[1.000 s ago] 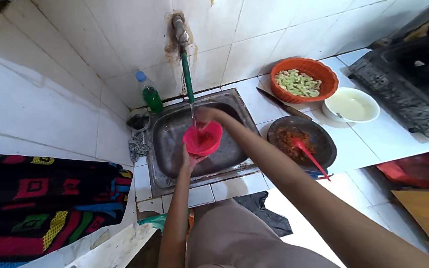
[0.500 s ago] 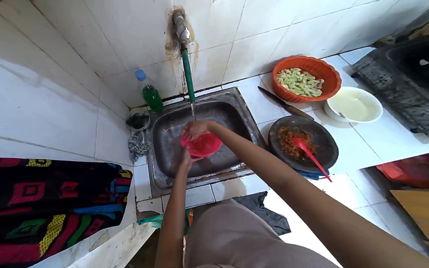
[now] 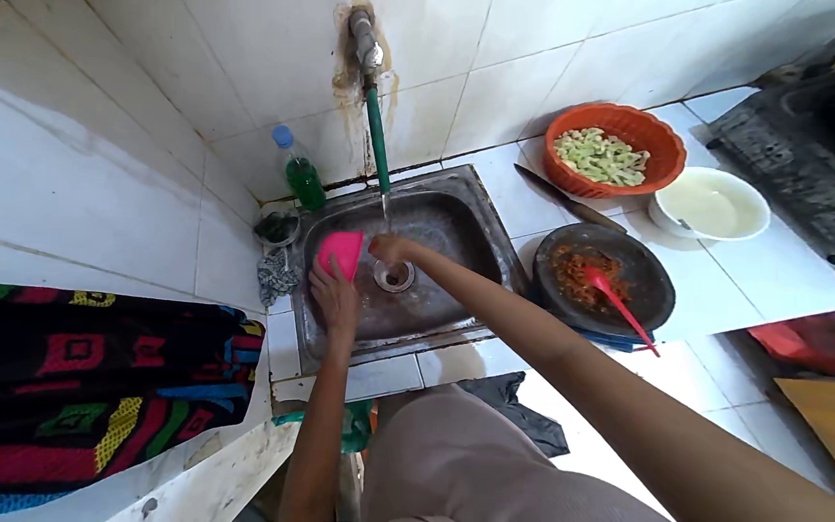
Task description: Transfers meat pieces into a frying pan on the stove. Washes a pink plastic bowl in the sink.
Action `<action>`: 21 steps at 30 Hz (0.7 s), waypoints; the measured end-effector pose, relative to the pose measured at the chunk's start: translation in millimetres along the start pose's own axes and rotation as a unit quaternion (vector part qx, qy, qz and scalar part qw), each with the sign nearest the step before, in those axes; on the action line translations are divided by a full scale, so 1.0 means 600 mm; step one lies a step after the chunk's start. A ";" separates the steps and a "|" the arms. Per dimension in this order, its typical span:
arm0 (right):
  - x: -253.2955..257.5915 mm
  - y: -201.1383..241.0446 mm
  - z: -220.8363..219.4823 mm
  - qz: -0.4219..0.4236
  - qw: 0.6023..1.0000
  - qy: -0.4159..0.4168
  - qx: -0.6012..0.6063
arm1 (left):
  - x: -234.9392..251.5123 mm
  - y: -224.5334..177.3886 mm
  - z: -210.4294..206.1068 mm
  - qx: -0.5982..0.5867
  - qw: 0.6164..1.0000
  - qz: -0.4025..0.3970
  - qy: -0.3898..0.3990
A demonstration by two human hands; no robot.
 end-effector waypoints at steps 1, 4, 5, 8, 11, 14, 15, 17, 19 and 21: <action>0.004 -0.002 -0.009 0.008 1.000 -0.002 -0.026 | -0.002 0.004 0.005 0.007 0.999 -0.017 -0.030; -0.005 0.025 -0.037 0.018 0.989 0.024 -0.141 | -0.014 0.017 0.019 -0.006 0.995 -0.013 -0.099; -0.016 0.045 -0.044 0.020 0.982 0.041 -0.185 | -0.023 0.021 0.027 -0.029 0.994 0.017 -0.100; -0.036 0.110 -0.051 0.043 0.973 0.025 -0.227 | -0.059 0.037 0.051 -0.164 0.971 0.148 -0.092; 0.001 0.185 -0.042 0.077 0.970 -0.024 -0.229 | -0.100 0.057 0.053 -0.286 0.914 0.266 -0.112; 0.090 0.249 -0.050 0.188 0.955 -0.065 -0.220 | -0.134 0.064 0.051 -0.400 0.837 0.352 -0.126; 0.126 0.264 -0.057 0.231 0.944 -0.068 -0.223 | -0.143 0.063 0.052 -0.434 0.810 0.374 -0.126; 0.180 0.288 -0.069 0.273 0.931 -0.052 -0.237 | -0.158 0.059 0.062 -0.486 0.761 0.416 -0.108; 0.224 0.293 -0.079 0.269 0.933 -0.043 -0.236 | -0.171 0.057 0.066 -0.517 0.723 0.451 -0.080; 0.260 0.291 -0.080 0.247 0.945 -0.036 -0.212 | -0.183 0.060 0.057 -0.535 0.704 0.462 -0.061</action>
Point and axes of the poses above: each hand's wrist, its own x-axis towards the middle knuckle, its own z-axis out of the back of the hand, y = z × x, the point moved 3 cm from there along x, towards the middle knuckle, and after that the axes turned 3 degrees about -y, right-handed, at the moved point
